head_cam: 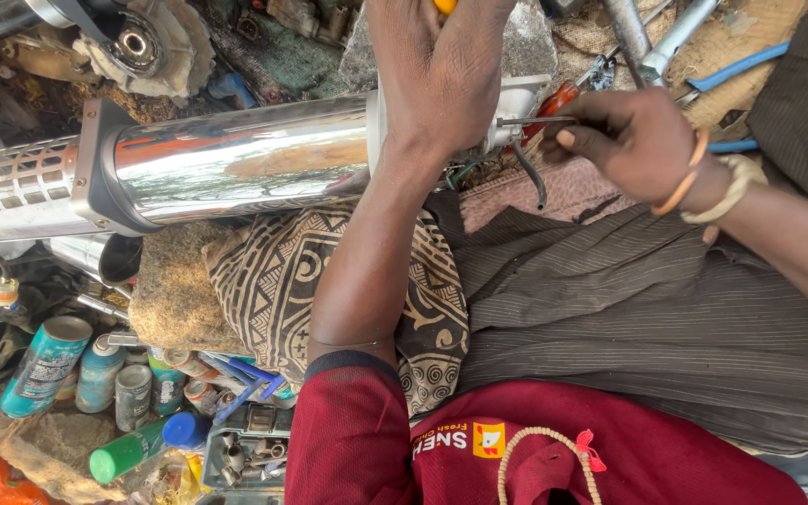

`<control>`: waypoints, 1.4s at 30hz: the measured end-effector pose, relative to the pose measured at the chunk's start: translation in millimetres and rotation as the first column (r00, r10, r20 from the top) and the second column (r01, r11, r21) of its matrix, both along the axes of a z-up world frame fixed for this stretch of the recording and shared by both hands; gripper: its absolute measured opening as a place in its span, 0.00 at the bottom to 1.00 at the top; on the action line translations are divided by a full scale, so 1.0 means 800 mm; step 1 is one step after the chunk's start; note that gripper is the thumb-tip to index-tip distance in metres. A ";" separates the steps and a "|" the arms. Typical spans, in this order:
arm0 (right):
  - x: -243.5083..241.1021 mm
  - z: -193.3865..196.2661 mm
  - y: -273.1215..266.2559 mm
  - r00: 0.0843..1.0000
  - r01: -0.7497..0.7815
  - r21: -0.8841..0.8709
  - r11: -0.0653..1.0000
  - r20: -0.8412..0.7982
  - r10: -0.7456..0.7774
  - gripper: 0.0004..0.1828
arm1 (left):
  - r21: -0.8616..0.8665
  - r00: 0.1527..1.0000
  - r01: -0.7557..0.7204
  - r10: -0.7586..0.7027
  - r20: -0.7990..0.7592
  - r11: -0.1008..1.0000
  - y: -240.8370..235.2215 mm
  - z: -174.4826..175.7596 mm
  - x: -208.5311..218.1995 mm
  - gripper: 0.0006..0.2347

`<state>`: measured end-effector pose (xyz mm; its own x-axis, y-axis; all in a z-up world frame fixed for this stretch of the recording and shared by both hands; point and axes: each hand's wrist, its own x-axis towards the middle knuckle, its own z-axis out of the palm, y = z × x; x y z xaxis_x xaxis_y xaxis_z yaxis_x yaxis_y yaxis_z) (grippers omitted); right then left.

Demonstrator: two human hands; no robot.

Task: The person uses pliers and a socket wrench to adjust and tighten bolts on a motorcycle exhaust pipe. They repeatedly reposition the tools and hands to access different fasteners on the chrome exhaust component.

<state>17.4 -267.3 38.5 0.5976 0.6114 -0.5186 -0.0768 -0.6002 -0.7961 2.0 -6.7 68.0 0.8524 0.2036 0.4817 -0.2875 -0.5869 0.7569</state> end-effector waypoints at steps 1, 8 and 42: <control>-0.001 0.000 0.003 0.972 -0.111 -0.041 0.993 0.204 0.117 0.13 | -0.126 0.994 0.006 -0.019 -0.105 0.992 -0.003 -0.002 -0.001 0.06; 0.002 0.008 -0.005 0.842 -0.135 0.015 0.991 0.530 0.107 0.19 | -0.500 0.991 -0.046 -0.025 -0.135 0.865 -0.006 -0.014 -0.004 0.12; 0.008 0.009 -0.001 0.561 0.404 -0.051 0.913 -0.775 -0.292 0.14 | -0.036 0.999 -0.020 0.019 -0.030 0.999 -0.015 -0.037 -0.007 0.05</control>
